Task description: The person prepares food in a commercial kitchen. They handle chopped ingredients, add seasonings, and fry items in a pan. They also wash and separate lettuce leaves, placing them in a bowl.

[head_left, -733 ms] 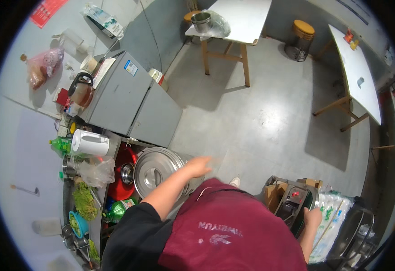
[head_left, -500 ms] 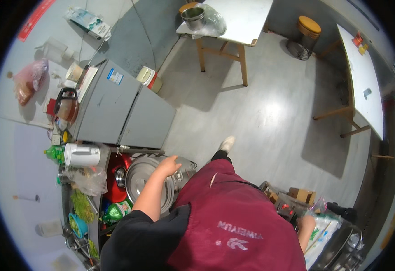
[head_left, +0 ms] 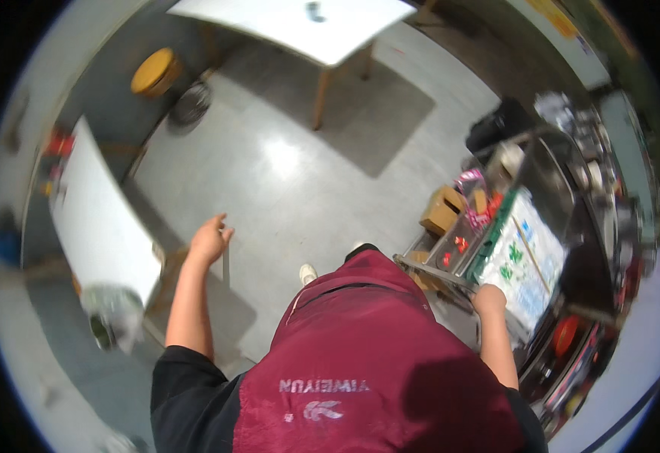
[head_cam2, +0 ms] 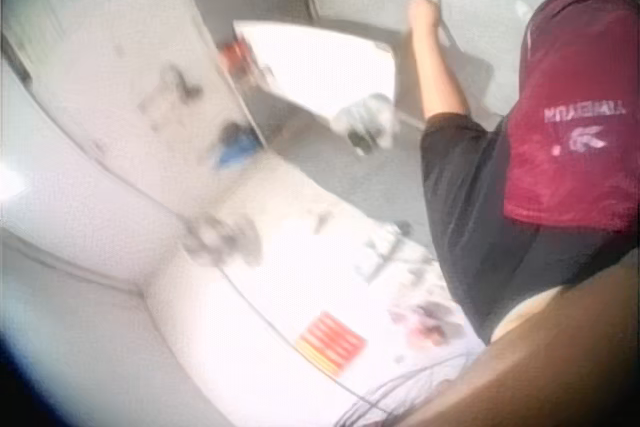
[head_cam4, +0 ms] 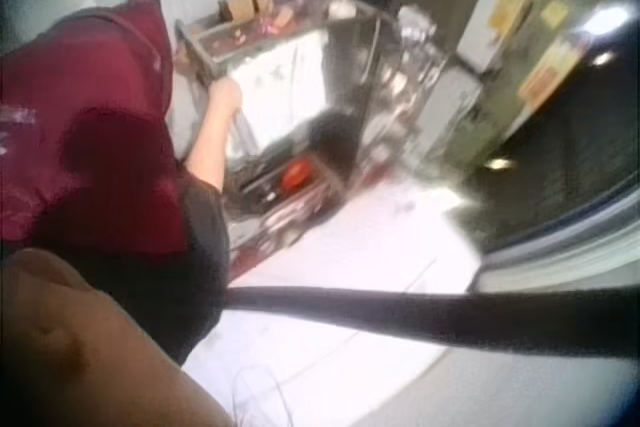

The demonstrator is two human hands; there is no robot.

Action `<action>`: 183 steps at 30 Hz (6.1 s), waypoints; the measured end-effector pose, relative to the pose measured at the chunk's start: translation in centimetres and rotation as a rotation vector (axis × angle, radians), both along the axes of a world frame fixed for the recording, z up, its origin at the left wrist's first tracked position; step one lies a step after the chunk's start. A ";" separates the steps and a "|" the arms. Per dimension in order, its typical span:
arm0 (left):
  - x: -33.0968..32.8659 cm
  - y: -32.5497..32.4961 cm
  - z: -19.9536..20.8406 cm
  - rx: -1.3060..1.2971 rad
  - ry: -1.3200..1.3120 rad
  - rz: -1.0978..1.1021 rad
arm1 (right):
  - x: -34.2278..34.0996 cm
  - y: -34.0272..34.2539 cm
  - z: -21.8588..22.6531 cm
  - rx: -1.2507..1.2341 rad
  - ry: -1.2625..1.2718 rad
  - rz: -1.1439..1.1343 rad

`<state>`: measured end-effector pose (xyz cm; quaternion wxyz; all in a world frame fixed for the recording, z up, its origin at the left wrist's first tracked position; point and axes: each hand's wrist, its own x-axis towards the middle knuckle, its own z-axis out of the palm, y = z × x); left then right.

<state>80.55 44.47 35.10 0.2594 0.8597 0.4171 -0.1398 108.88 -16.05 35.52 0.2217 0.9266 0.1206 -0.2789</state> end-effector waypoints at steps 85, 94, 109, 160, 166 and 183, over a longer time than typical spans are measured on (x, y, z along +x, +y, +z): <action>109.9 -19.6 -39.5 -0.415 0.037 -1.217 | 52.1 -1.1 -63.3 -0.067 -0.697 -2.140; 109.9 -19.0 -39.5 -0.395 0.092 -1.127 | 53.3 -2.9 -66.3 -0.061 -0.702 -2.126; 108.6 -19.5 -39.7 -0.388 0.094 -1.212 | 52.5 0.4 -65.9 -0.091 -0.689 -2.088; 117.6 -21.0 -19.4 -1.067 0.569 -0.280 | 68.4 23.4 -22.1 1.239 0.246 -1.337; 125.5 -11.2 -5.1 -1.481 0.356 -0.542 | 80.5 19.1 -14.2 1.900 -0.185 -2.032; 142.6 -6.6 8.6 -0.853 -0.282 -0.930 | 111.8 15.3 12.0 2.449 0.618 -0.791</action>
